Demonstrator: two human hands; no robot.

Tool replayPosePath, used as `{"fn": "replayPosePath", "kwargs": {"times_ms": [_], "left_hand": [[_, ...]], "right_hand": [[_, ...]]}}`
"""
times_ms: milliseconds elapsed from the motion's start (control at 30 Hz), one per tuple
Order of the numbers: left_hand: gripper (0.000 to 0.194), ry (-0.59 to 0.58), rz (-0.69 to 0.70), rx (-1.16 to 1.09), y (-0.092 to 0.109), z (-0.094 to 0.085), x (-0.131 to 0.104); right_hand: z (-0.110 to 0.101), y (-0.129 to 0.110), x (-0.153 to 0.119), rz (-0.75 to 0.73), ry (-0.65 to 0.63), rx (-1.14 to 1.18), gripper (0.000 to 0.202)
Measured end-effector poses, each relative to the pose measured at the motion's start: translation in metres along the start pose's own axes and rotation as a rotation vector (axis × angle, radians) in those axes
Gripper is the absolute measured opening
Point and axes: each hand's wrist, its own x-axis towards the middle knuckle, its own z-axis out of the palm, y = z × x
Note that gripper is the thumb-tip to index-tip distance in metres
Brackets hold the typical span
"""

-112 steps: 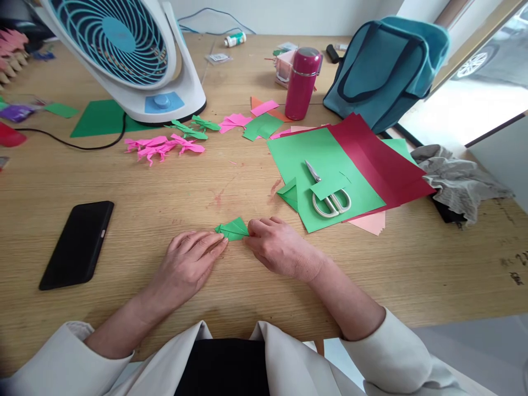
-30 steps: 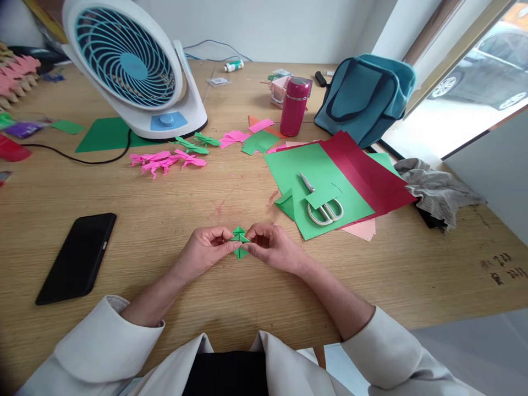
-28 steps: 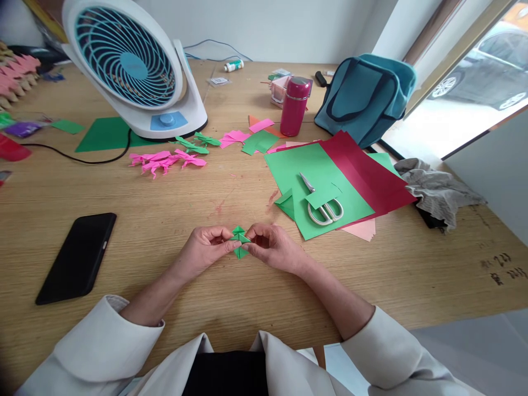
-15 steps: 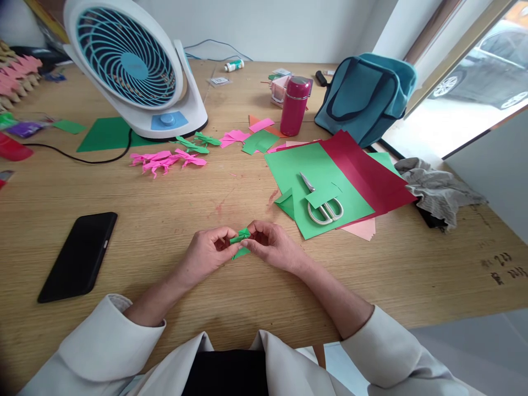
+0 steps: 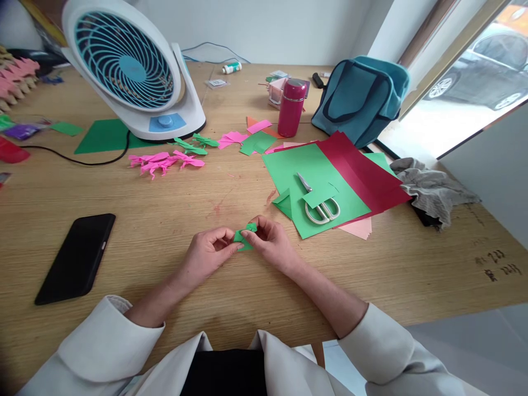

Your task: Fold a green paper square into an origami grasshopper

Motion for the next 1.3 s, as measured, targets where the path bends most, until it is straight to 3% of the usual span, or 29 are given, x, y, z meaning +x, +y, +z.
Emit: {"fn": "replayPosePath", "kwargs": {"times_ms": [167, 300, 500, 833, 1100, 1300], "left_hand": [[0.026, -0.005, -0.016, 0.003, 0.0004, -0.001, 0.0001], [0.03, -0.023, 0.065, 0.065, 0.0001, -0.0017, -0.0002], [0.022, -0.033, 0.117, 0.039, -0.0006, 0.0006, 0.0], [0.022, 0.019, 0.344, 0.254, -0.0016, 0.002, -0.0021], [0.022, -0.002, 0.182, 0.183, 0.0024, -0.0004, -0.0006], [0.029, -0.061, 0.05, 0.038, 0.0046, -0.0044, -0.0006]], "right_hand": [[-0.0012, -0.0016, 0.0009, -0.004, -0.039, 0.024, 0.034], [-0.0019, -0.0053, 0.0003, 0.02, -0.069, -0.042, 0.034], [-0.0037, -0.0016, 0.0008, -0.003, -0.026, -0.014, 0.032], [-0.0012, -0.007, -0.0015, -0.061, -0.055, -0.128, 0.031], [-0.005, -0.0084, 0.0021, -0.044, 0.128, 0.008, 0.032], [-0.0056, -0.0077, 0.004, -0.051, 0.186, -0.009, 0.032]]}}
